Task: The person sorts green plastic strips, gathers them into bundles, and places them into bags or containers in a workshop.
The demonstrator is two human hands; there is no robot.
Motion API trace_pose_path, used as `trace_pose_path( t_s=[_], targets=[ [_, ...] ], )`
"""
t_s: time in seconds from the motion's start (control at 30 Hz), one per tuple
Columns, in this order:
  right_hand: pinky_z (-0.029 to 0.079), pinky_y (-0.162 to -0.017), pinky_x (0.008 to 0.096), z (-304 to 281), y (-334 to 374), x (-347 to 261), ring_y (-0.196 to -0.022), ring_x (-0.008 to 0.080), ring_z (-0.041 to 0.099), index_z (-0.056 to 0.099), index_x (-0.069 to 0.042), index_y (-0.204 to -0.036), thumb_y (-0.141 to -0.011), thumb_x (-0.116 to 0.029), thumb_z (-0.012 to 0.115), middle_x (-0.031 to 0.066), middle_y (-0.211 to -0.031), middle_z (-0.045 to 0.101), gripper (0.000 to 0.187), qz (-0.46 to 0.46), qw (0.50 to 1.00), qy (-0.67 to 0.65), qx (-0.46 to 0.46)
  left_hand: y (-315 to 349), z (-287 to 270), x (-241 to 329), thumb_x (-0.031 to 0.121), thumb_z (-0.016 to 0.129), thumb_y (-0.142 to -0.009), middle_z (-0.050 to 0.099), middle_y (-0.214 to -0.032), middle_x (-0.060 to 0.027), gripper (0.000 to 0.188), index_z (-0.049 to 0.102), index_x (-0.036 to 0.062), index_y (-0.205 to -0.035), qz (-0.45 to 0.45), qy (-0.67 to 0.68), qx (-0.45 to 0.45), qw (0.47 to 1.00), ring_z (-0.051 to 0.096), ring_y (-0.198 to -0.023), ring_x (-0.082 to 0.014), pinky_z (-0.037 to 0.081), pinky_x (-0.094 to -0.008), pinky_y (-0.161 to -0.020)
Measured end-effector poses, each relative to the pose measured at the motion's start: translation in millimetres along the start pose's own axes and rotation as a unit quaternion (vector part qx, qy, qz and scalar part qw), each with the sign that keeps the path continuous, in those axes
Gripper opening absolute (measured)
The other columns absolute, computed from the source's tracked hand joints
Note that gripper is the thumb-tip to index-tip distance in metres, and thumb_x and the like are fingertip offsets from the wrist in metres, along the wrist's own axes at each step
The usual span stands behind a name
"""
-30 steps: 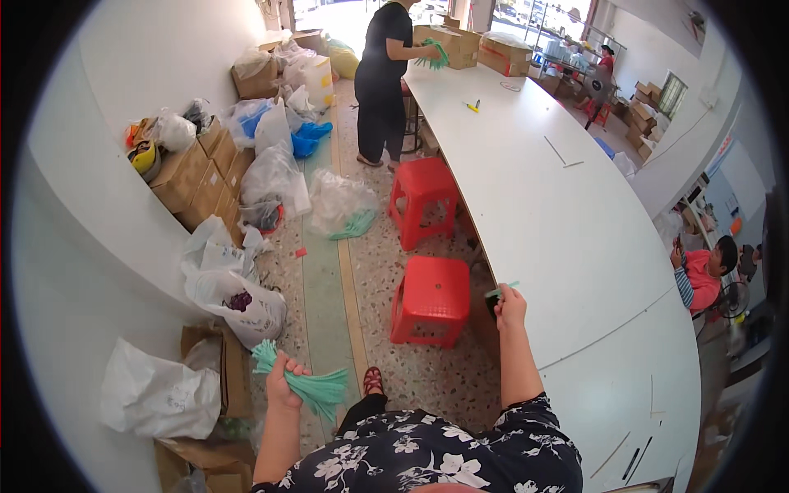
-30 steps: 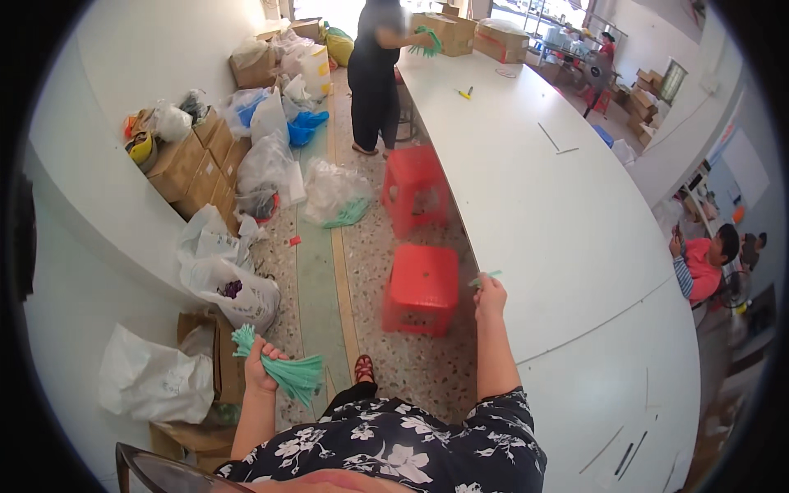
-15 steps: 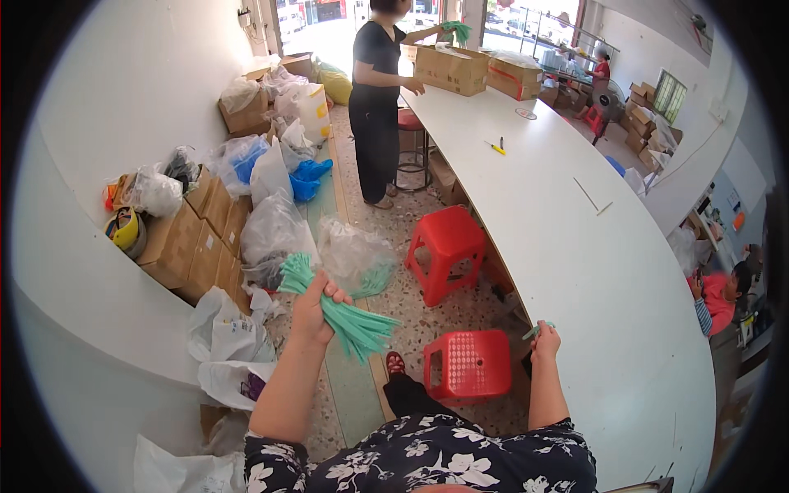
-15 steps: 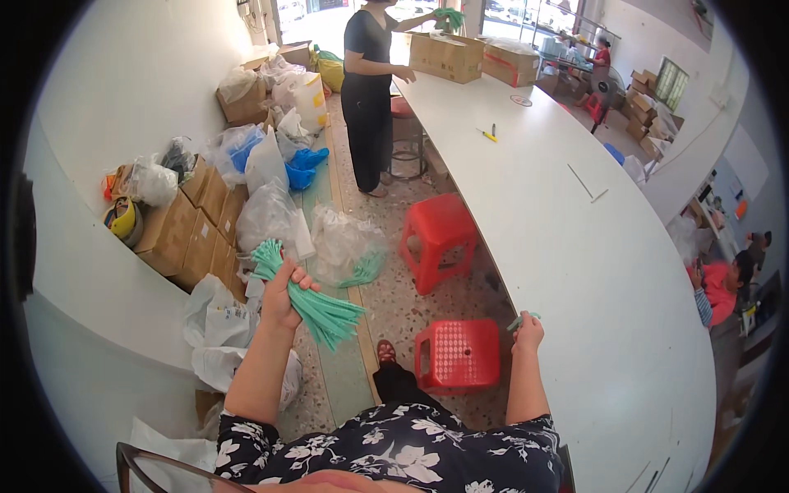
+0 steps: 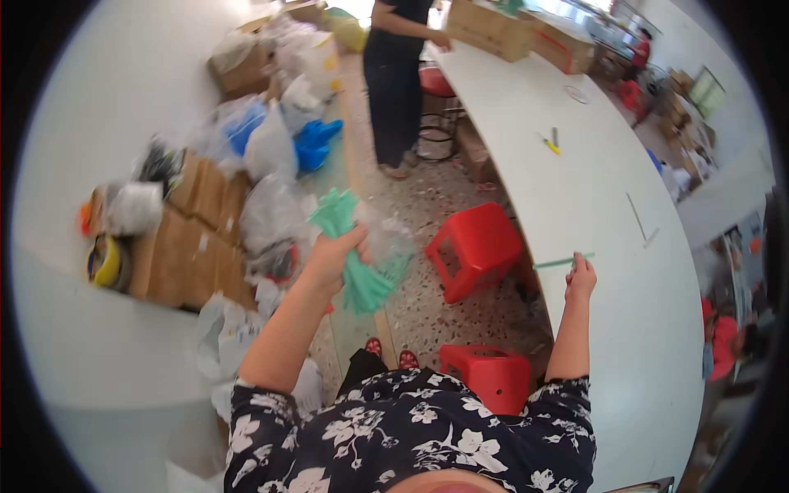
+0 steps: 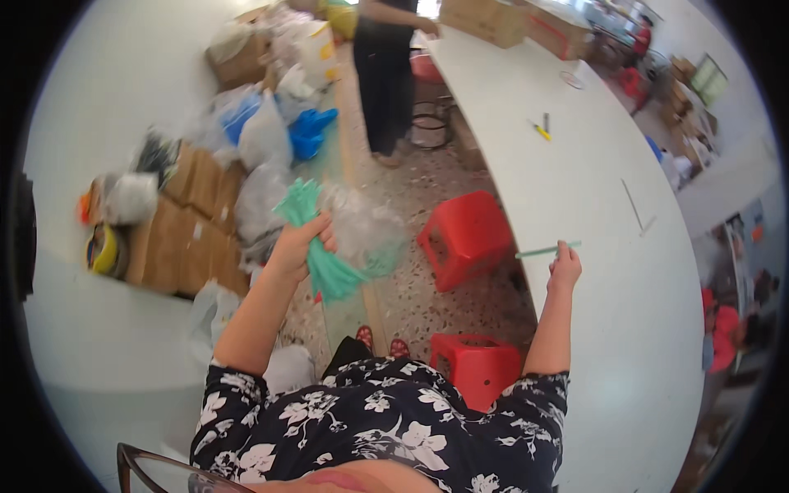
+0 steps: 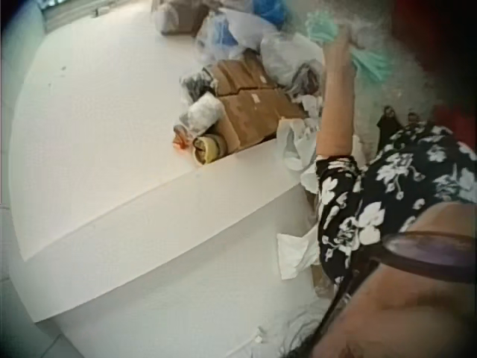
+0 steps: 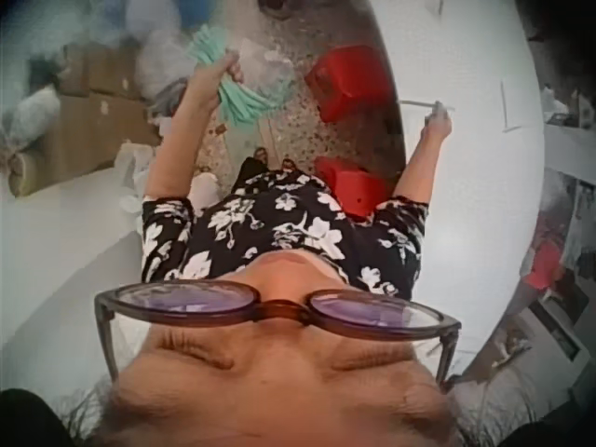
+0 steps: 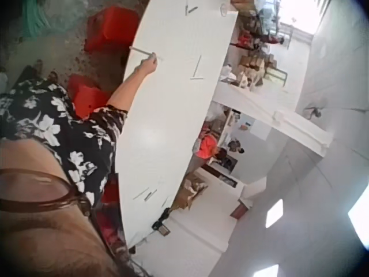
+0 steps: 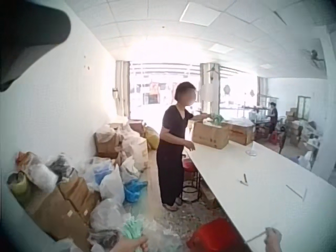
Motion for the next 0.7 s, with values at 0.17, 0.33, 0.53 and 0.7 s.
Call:
trace_pose_path(
  t_s=[0.17, 0.33, 0.53, 0.7],
  targets=[
    [0.043, -0.045, 0.0262, -66.7, -136.0, -14.6, -0.05, 0.0115, 0.049, 0.059, -0.001, -0.084, -0.084, -0.022, 0.063, 0.0031, -0.066, 0.054, 0.021, -0.012, 0.939, 0.29, 0.183, -94.9, 5.3, -16.9, 0.009, 0.064, -0.083, 0.054, -0.066, -0.0029, 0.012, 0.054, 0.0042, -0.088, -0.043, -0.062, -0.08, 0.994, 0.053, -0.054, -0.0145, 0.044, -0.0285, -0.052],
    [0.053, -0.059, 0.0297, 178.8, 20.4, -20.2, -0.062, 0.018, 0.062, 0.054, 0.006, -0.098, -0.085, -0.008, 0.053, 0.0135, -0.078, 0.064, 0.019, -0.003, 0.991, 0.001, -0.13, -156.3, 28.5, -4.3, 0.006, 0.065, -0.081, 0.059, -0.074, -0.0059, 0.017, 0.058, -0.0001, -0.095, -0.035, -0.218, -0.148, 0.964, 0.056, -0.061, -0.0139, 0.045, -0.0281, -0.054],
    [0.046, -0.055, 0.0243, 342.9, 124.4, -30.9, -0.058, 0.0111, 0.052, 0.053, -0.001, -0.102, -0.093, -0.009, 0.052, 0.0035, -0.073, 0.056, 0.012, 0.109, 0.911, -0.172, -0.357, -211.3, 106.5, -14.3, 0.006, 0.068, -0.079, 0.064, -0.077, -0.0055, 0.023, 0.062, -0.0034, -0.099, -0.077, -0.189, -0.275, 0.94, 0.059, -0.067, -0.0136, 0.048, -0.0272, -0.06],
    [0.045, -0.057, 0.0242, 371.7, 80.8, -46.2, -0.059, 0.0089, 0.05, 0.052, -0.002, -0.101, -0.093, -0.01, 0.053, 0.0009, -0.071, 0.054, 0.012, 0.076, 0.924, -0.089, -0.363, -268.9, 110.1, -16.2, 0.007, 0.069, -0.079, 0.064, -0.078, -0.0054, 0.014, 0.063, -0.0006, -0.09, -0.042, -0.205, -0.259, 0.943, 0.06, -0.068, -0.0139, 0.047, -0.0263, -0.061]
  ],
)
Point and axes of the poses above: each hand's wrist, its own y-axis away from the middle knuckle, its own z-axis out of the palm, x = y × z, the point moved 7 cm from there along -y, towards the middle knuckle
